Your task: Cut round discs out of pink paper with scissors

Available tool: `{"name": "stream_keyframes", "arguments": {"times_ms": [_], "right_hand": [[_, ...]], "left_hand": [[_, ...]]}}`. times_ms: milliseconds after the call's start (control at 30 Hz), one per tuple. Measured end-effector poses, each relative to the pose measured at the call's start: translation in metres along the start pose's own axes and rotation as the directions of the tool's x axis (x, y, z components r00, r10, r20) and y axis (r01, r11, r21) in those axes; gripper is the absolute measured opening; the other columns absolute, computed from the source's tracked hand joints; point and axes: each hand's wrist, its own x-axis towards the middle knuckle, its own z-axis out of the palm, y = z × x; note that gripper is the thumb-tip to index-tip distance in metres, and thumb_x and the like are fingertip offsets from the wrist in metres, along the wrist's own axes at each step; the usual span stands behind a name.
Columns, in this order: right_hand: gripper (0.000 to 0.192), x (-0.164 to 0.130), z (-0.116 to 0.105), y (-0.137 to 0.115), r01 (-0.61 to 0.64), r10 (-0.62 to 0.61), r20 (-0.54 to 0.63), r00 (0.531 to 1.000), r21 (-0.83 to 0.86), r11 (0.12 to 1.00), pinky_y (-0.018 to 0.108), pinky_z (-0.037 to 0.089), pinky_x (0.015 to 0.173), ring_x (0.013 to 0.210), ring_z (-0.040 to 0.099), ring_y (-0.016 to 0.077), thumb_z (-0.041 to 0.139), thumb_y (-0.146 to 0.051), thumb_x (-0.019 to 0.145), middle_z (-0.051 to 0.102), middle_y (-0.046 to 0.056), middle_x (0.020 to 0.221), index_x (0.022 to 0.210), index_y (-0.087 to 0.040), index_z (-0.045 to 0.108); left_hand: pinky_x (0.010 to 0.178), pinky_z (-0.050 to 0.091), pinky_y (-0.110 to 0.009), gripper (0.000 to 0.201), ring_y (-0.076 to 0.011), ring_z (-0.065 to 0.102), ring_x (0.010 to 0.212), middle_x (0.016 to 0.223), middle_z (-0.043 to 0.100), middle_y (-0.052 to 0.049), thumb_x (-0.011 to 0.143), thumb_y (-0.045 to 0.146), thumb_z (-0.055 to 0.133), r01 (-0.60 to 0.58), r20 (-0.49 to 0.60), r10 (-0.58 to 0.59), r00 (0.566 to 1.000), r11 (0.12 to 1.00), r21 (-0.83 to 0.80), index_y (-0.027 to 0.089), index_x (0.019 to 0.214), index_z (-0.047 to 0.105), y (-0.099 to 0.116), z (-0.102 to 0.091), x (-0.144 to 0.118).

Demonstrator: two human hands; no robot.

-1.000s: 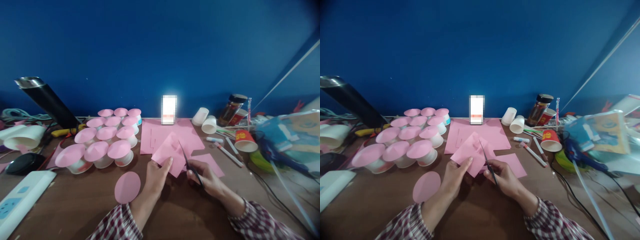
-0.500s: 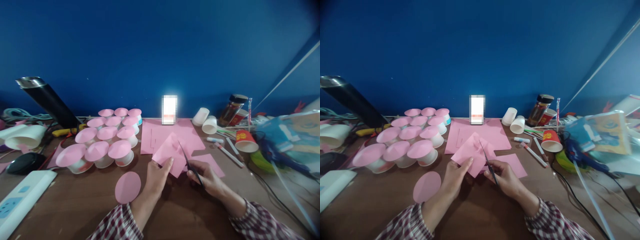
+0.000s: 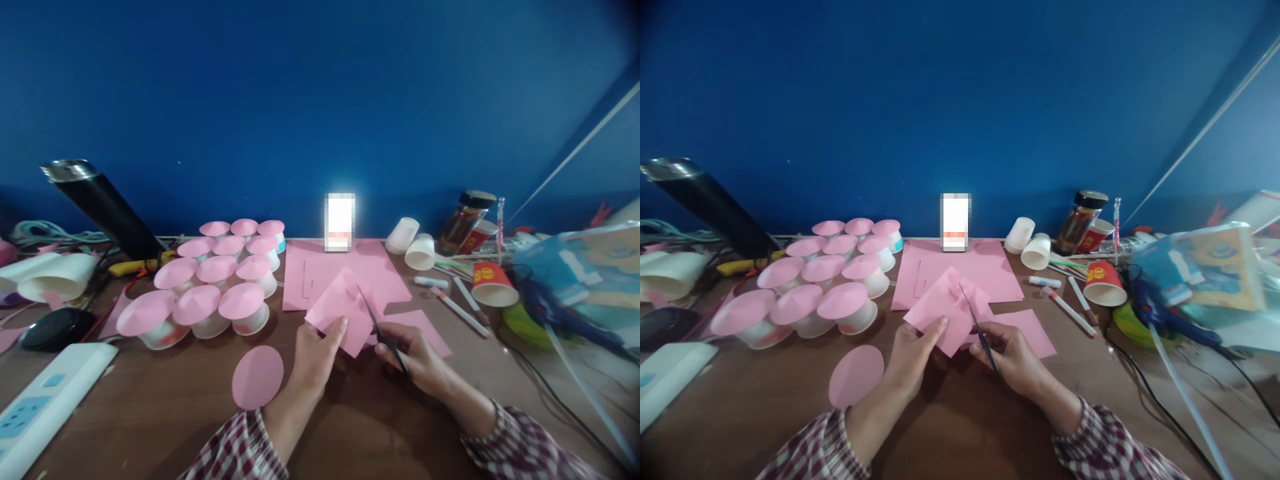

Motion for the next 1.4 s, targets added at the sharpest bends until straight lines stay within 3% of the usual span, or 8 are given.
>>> {"name": "stream_keyframes", "arguments": {"times_ms": [167,467,800,1033,1400], "right_hand": [[0.037,-0.0008,0.0010,-0.0035,-0.011,0.011,-0.007,1.000,0.009,1.000,0.018,0.038,0.042,0.046,0.043,0.0082,0.071,-0.046,0.071,0.048,-0.004,0.056,0.082,-0.013,0.060],[0.038,-0.0004,-0.0009,-0.0011,-0.022,0.022,-0.023,1.000,-0.006,1.000,0.019,0.037,0.042,0.046,0.042,0.0077,0.070,-0.046,0.072,0.049,-0.003,0.058,0.085,-0.012,0.059],[0.038,-0.0001,-0.0005,-0.0046,-0.005,0.005,0.016,1.000,-0.023,1.000,0.019,0.038,0.044,0.048,0.042,0.0084,0.067,-0.048,0.074,0.045,-0.004,0.057,0.083,-0.013,0.057],[0.036,0.0005,-0.0019,-0.0035,0.057,-0.058,0.059,0.997,0.012,0.998,0.020,0.039,0.047,0.054,0.046,0.0102,0.063,-0.049,0.079,0.050,0.000,0.063,0.082,-0.013,0.057],[0.036,-0.0002,-0.0020,-0.0004,0.055,-0.054,0.056,0.997,-0.017,0.998,0.020,0.038,0.047,0.054,0.047,0.0104,0.062,-0.049,0.079,0.052,0.000,0.064,0.082,-0.013,0.057]], "left_hand": [[0.069,0.051,-0.030,0.036,-0.0239,0.066,0.080,0.088,0.072,-0.011,0.073,0.041,0.067,0.012,0.004,-0.012,1.000,1.000,-0.002,0.011,0.093,0.069,-0.0017,0.0002,0.0000],[0.072,0.050,-0.030,0.037,-0.0244,0.065,0.083,0.091,0.072,-0.013,0.074,0.040,0.066,-0.008,-0.006,0.008,1.000,1.000,0.020,0.010,0.095,0.068,-0.0009,-0.0001,0.0001],[0.070,0.050,-0.031,0.039,-0.0249,0.065,0.082,0.087,0.071,-0.013,0.074,0.042,0.066,0.005,0.000,-0.005,1.000,1.000,0.007,0.009,0.095,0.069,-0.0037,-0.0006,0.0003],[0.075,0.050,-0.033,0.041,-0.0268,0.065,0.088,0.095,0.071,-0.014,0.074,0.041,0.066,0.027,0.041,-0.026,0.999,0.999,-0.031,0.010,0.100,0.067,-0.0017,-0.0019,-0.0001],[0.069,0.051,-0.032,0.040,-0.0253,0.066,0.080,0.088,0.072,-0.014,0.072,0.042,0.067,0.027,0.004,-0.027,1.000,0.999,-0.033,0.008,0.094,0.069,-0.0015,-0.0007,-0.0004]]}}
